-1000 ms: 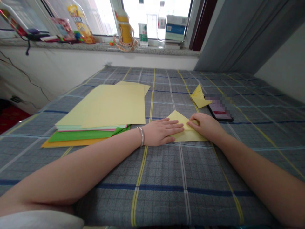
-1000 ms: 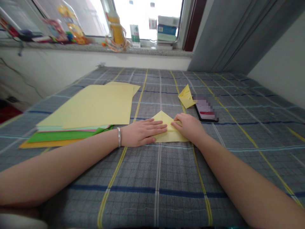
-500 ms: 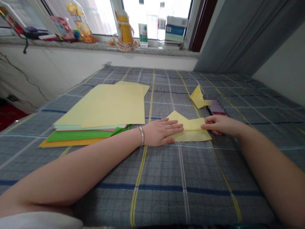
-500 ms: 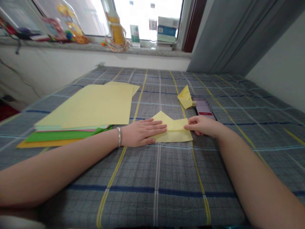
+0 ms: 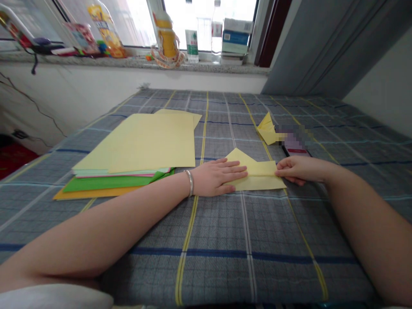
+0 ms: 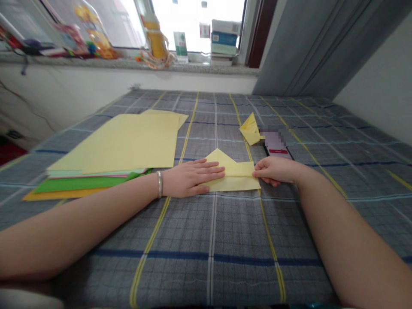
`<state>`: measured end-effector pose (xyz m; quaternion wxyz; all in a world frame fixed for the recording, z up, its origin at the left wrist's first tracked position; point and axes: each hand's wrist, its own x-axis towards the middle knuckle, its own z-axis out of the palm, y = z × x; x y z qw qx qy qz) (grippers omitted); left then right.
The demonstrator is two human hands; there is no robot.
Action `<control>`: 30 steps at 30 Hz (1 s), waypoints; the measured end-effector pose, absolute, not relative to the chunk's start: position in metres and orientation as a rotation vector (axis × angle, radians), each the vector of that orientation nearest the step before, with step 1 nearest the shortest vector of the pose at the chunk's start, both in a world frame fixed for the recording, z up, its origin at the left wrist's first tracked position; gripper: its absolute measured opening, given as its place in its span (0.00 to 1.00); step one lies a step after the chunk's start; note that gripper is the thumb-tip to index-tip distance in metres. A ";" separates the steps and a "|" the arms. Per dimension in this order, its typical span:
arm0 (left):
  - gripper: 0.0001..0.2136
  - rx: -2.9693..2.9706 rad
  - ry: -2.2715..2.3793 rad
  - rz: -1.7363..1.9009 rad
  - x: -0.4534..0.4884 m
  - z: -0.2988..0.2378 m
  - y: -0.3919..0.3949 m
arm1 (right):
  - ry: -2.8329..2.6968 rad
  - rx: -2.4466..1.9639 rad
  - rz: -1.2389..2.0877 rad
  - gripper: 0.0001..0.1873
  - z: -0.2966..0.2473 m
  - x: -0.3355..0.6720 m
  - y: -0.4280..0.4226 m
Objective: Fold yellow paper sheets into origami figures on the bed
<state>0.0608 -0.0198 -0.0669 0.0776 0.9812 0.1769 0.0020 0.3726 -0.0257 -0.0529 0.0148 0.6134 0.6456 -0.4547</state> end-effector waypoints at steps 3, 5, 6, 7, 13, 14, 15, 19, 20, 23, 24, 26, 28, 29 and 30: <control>0.25 2.947 0.528 -0.008 0.061 -0.067 -0.020 | 2.025 1.887 -1.399 0.20 -0.053 0.374 -0.026; 0.26 2.959 0.532 -0.016 0.061 -0.068 -0.020 | 2.007 1.873 -1.378 0.19 -0.053 0.377 -0.026; 0.26 2.964 0.533 -0.020 0.061 -0.068 -0.020 | 1.999 1.870 -1.358 0.19 -0.053 0.379 -0.026; 0.26 2.970 0.532 -0.025 0.060 -0.068 -0.020 | 1.997 1.872 -1.327 0.18 -0.052 0.380 -0.026; 0.26 2.999 0.555 -0.048 0.060 -0.067 -0.022 | 2.322 2.344 -0.596 0.11 -0.049 0.371 -0.029; 0.26 3.004 0.561 -0.046 0.060 -0.068 -0.022 | 2.440 2.389 -0.419 0.11 -0.049 0.365 -0.030; 0.27 3.008 0.567 -0.043 0.060 -0.068 -0.023 | 2.553 2.385 -0.302 0.11 -0.050 0.357 -0.031; 0.29 3.015 0.606 -0.043 0.061 -0.068 -0.024 | 2.992 1.957 -0.062 0.14 -0.061 0.324 -0.036; 0.29 3.013 0.616 -0.048 0.062 -0.068 -0.025 | 3.024 1.860 -0.050 0.15 -0.065 0.318 -0.036; 0.30 3.004 0.640 -0.068 0.062 -0.067 -0.025 | 2.998 1.816 -0.043 0.16 -0.074 0.312 -0.033; 0.30 3.002 0.644 -0.072 0.062 -0.067 -0.025 | 2.987 1.844 -0.050 0.15 -0.077 0.312 -0.031; 0.30 2.999 0.643 -0.072 0.062 -0.067 -0.024 | 2.978 1.895 -0.075 0.15 -0.079 0.315 -0.028; 0.30 3.000 0.632 -0.067 0.061 -0.068 -0.024 | 2.995 1.886 -0.089 0.16 -0.080 0.317 -0.026; 0.30 2.999 0.626 -0.067 0.061 -0.068 -0.024 | 3.013 1.857 -0.081 0.17 -0.080 0.318 -0.026; 0.30 2.998 0.625 -0.067 0.061 -0.068 -0.024 | 3.027 1.825 -0.065 0.19 -0.081 0.318 -0.026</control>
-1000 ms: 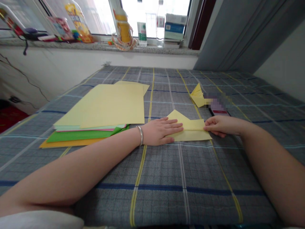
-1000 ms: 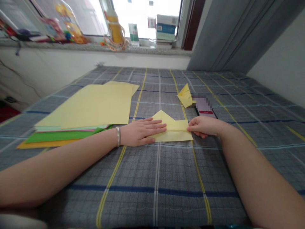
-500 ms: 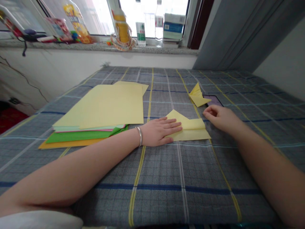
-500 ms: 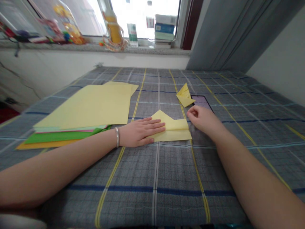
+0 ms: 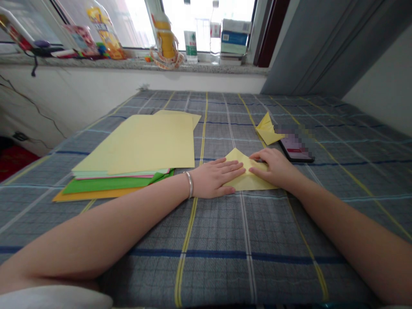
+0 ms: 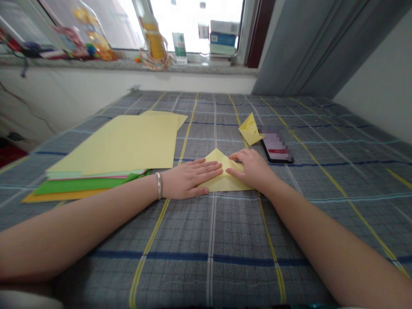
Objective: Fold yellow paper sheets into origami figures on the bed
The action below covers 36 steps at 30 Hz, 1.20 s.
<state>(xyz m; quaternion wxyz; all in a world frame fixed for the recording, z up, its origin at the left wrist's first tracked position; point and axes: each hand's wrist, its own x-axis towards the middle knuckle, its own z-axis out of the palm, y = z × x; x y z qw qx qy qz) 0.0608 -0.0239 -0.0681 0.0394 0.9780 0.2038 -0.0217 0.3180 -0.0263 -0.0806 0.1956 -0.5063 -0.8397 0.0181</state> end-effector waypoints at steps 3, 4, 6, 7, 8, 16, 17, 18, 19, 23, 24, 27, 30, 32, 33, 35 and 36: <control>0.31 2.989 0.630 -0.073 0.060 -0.069 -0.024 | -2.385 -1.429 0.011 0.22 -0.082 0.316 -0.028; 0.31 2.986 0.633 -0.072 0.060 -0.069 -0.023 | -2.391 -1.449 0.004 0.23 -0.082 0.315 -0.028; 0.32 2.985 0.631 -0.062 0.060 -0.069 -0.023 | -2.403 -1.478 0.001 0.23 -0.083 0.314 -0.028; 0.32 2.986 0.625 -0.053 0.060 -0.069 -0.022 | -2.409 -1.484 0.003 0.23 -0.083 0.315 -0.027; 0.32 2.990 0.617 -0.042 0.060 -0.069 -0.022 | -2.414 -1.488 0.005 0.22 -0.084 0.315 -0.027; 0.26 3.109 0.581 0.006 0.059 -0.069 -0.026 | -2.382 -1.488 0.005 0.17 -0.082 0.317 -0.025; 0.26 3.116 0.577 0.015 0.059 -0.069 -0.026 | -2.365 -1.495 0.001 0.16 -0.082 0.317 -0.026; 0.26 3.119 0.567 0.024 0.059 -0.069 -0.026 | -2.348 -1.502 -0.003 0.15 -0.081 0.317 -0.026; 0.26 3.120 0.554 0.032 0.059 -0.069 -0.025 | -2.331 -1.510 -0.008 0.15 -0.081 0.317 -0.025; 0.25 3.098 0.522 0.052 0.059 -0.070 -0.024 | -2.265 -1.546 0.007 0.12 -0.083 0.320 -0.023; 0.25 3.090 0.522 0.049 0.060 -0.069 -0.024 | -2.254 -1.552 0.021 0.11 -0.083 0.321 -0.022; 0.26 3.072 0.520 0.023 0.060 -0.068 -0.024 | -2.241 -1.554 0.053 0.11 -0.085 0.325 -0.019; 0.27 3.058 0.514 -0.007 0.060 -0.067 -0.024 | -2.231 -1.540 0.082 0.10 -0.086 0.327 -0.016; 0.27 3.050 0.518 -0.023 0.060 -0.066 -0.024 | -2.220 -1.545 0.091 0.10 -0.087 0.327 -0.015; 0.27 3.047 0.521 -0.029 0.060 -0.066 -0.024 | -2.220 -1.553 0.091 0.09 -0.087 0.326 -0.015; 0.26 3.040 0.525 -0.034 0.059 -0.066 -0.024 | -2.236 -1.574 0.088 0.09 -0.086 0.326 -0.015; 0.26 3.037 0.525 -0.033 0.059 -0.066 -0.024 | -2.247 -1.581 0.076 0.09 -0.085 0.325 -0.016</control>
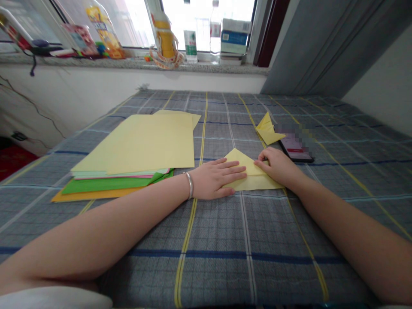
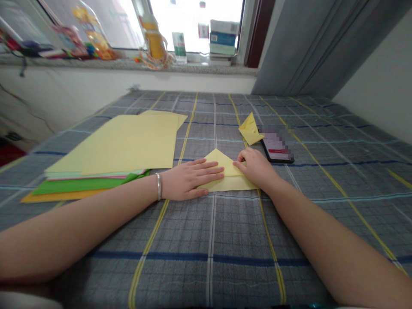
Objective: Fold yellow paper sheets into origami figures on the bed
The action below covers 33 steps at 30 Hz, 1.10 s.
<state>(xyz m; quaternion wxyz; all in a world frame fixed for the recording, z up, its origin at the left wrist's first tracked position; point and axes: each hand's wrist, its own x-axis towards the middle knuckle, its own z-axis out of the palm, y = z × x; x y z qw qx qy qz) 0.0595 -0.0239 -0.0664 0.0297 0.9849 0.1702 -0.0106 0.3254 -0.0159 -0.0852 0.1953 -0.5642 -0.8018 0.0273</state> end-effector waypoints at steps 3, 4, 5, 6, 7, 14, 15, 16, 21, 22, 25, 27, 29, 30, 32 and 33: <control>0.26 3.026 0.525 -0.018 0.060 -0.067 -0.023 | -2.295 -1.521 -0.048 0.06 -0.081 0.323 -0.020; 0.26 3.024 0.525 -0.013 0.060 -0.067 -0.023 | -2.324 -1.460 -0.108 0.05 -0.078 0.322 -0.023; 0.26 3.021 0.524 -0.011 0.060 -0.067 -0.023 | -2.360 -1.384 -0.160 0.05 -0.076 0.320 -0.026; 0.26 3.017 0.523 -0.013 0.061 -0.067 -0.024 | -2.410 -1.294 -0.190 0.06 -0.073 0.318 -0.029; 0.26 3.013 0.525 -0.016 0.061 -0.067 -0.024 | -2.464 -1.210 -0.195 0.07 -0.071 0.317 -0.033; 0.27 2.956 0.557 -0.026 0.061 -0.066 -0.023 | -2.736 -1.010 -0.068 0.13 -0.064 0.315 -0.049; 0.27 2.947 0.557 -0.021 0.060 -0.066 -0.023 | -2.749 -0.997 -0.072 0.14 -0.063 0.315 -0.050; 0.26 2.939 0.558 -0.017 0.060 -0.066 -0.023 | -2.759 -0.985 -0.073 0.14 -0.062 0.316 -0.050; 0.25 2.922 0.550 0.003 0.060 -0.067 -0.022 | -2.762 -0.963 -0.087 0.13 -0.057 0.315 -0.051; 0.25 2.925 0.549 0.007 0.060 -0.067 -0.022 | -2.768 -0.960 -0.095 0.14 -0.057 0.315 -0.051; 0.25 2.938 0.548 0.011 0.061 -0.066 -0.022 | -2.797 -0.953 -0.141 0.14 -0.058 0.315 -0.050; 0.25 2.948 0.547 0.011 0.061 -0.066 -0.023 | -2.816 -0.949 -0.177 0.14 -0.058 0.315 -0.049; 0.25 2.956 0.546 0.017 0.061 -0.066 -0.023 | -2.823 -0.947 -0.202 0.14 -0.058 0.315 -0.049; 0.25 2.956 0.547 0.022 0.061 -0.066 -0.023 | -2.817 -0.947 -0.208 0.13 -0.058 0.315 -0.050; 0.25 2.950 0.552 0.030 0.061 -0.066 -0.023 | -2.793 -0.946 -0.211 0.13 -0.057 0.316 -0.051; 0.25 2.946 0.554 0.031 0.061 -0.066 -0.023 | -2.782 -0.948 -0.209 0.14 -0.056 0.316 -0.051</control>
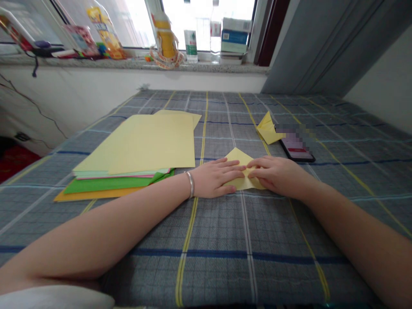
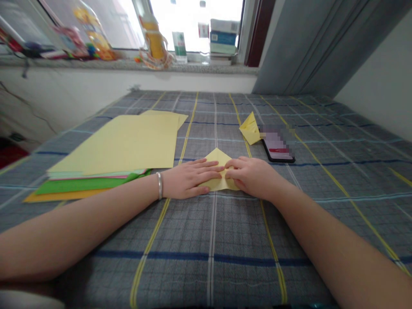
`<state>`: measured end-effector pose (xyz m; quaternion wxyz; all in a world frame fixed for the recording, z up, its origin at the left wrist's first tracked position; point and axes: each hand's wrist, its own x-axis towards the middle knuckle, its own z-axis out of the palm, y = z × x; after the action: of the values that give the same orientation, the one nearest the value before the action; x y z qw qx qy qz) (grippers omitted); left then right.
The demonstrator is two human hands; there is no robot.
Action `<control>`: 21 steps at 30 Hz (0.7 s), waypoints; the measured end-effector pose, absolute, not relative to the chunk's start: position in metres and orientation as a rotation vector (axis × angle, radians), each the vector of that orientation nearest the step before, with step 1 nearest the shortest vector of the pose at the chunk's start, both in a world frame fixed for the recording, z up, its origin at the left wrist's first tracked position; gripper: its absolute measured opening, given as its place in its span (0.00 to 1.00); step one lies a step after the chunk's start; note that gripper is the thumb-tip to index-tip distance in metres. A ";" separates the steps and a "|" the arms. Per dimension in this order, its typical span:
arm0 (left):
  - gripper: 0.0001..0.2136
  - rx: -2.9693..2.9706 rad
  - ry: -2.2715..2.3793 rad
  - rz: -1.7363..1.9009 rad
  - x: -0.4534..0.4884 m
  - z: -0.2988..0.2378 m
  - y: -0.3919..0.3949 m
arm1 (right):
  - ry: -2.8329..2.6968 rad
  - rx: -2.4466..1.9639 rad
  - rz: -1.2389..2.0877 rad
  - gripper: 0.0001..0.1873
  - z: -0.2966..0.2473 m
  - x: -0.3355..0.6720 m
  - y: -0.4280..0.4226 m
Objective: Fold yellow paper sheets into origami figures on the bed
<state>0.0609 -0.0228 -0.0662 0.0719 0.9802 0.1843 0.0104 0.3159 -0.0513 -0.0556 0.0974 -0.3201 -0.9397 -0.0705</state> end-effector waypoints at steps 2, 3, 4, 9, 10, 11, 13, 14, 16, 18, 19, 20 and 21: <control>0.24 2.940 0.555 0.034 0.061 -0.066 -0.023 | -2.773 -0.959 -0.205 0.13 -0.053 0.317 -0.052; 0.24 2.939 0.553 0.036 0.061 -0.067 -0.023 | -2.776 -0.971 -0.205 0.13 -0.052 0.318 -0.053; 0.24 2.939 0.551 0.037 0.061 -0.067 -0.022 | -2.782 -0.986 -0.210 0.12 -0.051 0.319 -0.053; 0.25 2.971 0.555 -0.005 0.061 -0.066 -0.022 | -2.854 -1.048 -0.280 0.11 -0.049 0.322 -0.052; 0.25 2.980 0.558 -0.013 0.061 -0.066 -0.022 | -2.864 -1.051 -0.287 0.11 -0.048 0.323 -0.052; 0.25 2.987 0.560 -0.018 0.062 -0.065 -0.022 | -2.871 -1.053 -0.287 0.11 -0.048 0.324 -0.052; 0.24 2.991 0.562 -0.019 0.062 -0.065 -0.023 | -2.873 -1.060 -0.284 0.11 -0.046 0.325 -0.051; 0.24 2.991 0.559 -0.017 0.062 -0.065 -0.023 | -2.870 -1.066 -0.282 0.11 -0.045 0.326 -0.052; 0.24 2.992 0.551 -0.009 0.062 -0.065 -0.023 | -2.867 -1.083 -0.282 0.10 -0.043 0.329 -0.052; 0.24 2.994 0.547 -0.001 0.062 -0.065 -0.023 | -2.877 -1.095 -0.276 0.10 -0.041 0.332 -0.053; 0.23 2.993 0.546 0.002 0.061 -0.065 -0.023 | -2.887 -1.095 -0.263 0.09 -0.041 0.333 -0.054; 0.23 2.991 0.547 0.003 0.061 -0.065 -0.023 | -2.858 -1.115 -0.244 0.09 -0.041 0.335 -0.054; 0.23 2.989 0.547 0.004 0.061 -0.065 -0.023 | -2.821 -1.136 -0.222 0.09 -0.040 0.337 -0.055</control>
<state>0.0611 -0.0226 -0.0650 0.0517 0.9824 0.1797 0.0013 0.3370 -0.0548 -0.0403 0.0462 -0.3723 -0.9241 -0.0728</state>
